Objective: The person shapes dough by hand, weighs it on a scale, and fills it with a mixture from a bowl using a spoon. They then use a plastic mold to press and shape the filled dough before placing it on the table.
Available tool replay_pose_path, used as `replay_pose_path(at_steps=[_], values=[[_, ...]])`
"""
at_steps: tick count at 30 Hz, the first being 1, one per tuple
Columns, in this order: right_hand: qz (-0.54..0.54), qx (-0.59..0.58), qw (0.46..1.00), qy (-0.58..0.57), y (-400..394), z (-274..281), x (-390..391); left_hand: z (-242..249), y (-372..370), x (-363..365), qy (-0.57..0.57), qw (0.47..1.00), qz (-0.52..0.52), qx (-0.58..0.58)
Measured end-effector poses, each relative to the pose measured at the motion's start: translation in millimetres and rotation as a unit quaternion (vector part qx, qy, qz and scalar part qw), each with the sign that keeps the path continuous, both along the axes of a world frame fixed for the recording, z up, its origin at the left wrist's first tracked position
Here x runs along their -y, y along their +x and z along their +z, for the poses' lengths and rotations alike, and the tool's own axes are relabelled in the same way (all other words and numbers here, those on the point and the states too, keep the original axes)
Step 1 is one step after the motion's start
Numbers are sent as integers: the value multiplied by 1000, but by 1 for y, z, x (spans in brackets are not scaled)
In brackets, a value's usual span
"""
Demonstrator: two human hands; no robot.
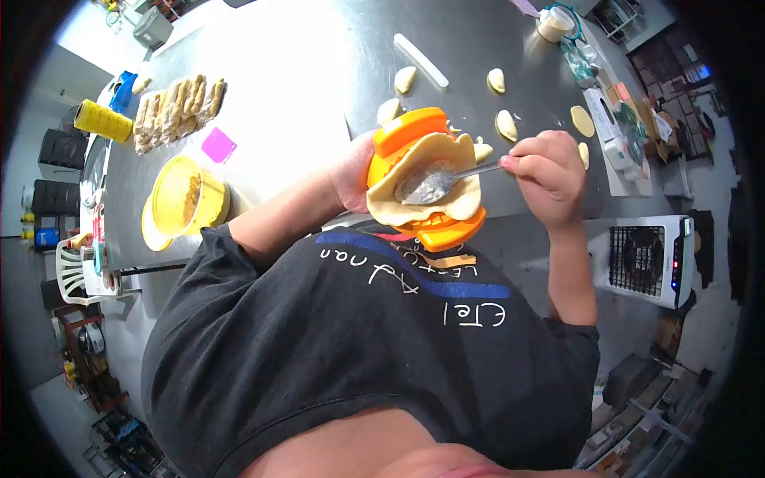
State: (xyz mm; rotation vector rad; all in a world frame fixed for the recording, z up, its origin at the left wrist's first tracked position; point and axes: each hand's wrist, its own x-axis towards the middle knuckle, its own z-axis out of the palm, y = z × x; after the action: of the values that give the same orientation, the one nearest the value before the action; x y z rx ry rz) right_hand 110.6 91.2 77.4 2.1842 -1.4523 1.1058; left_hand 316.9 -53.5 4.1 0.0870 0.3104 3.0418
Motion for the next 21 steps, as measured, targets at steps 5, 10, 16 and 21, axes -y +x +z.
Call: replay_pose_path(at_steps=[5,10,16,21], values=[[-9,25,1000,-3,1,1,4,-1,12,-2,15,999,31,13],[15,24,997,75,20,1,14,-1,34,-1,25,998,57,28],[37,63,996,58,37,12,33,3,75,4,-28,993,118,-3],[78,38,991,97,80,15,64,-2,121,19,-20,988,150,-4]])
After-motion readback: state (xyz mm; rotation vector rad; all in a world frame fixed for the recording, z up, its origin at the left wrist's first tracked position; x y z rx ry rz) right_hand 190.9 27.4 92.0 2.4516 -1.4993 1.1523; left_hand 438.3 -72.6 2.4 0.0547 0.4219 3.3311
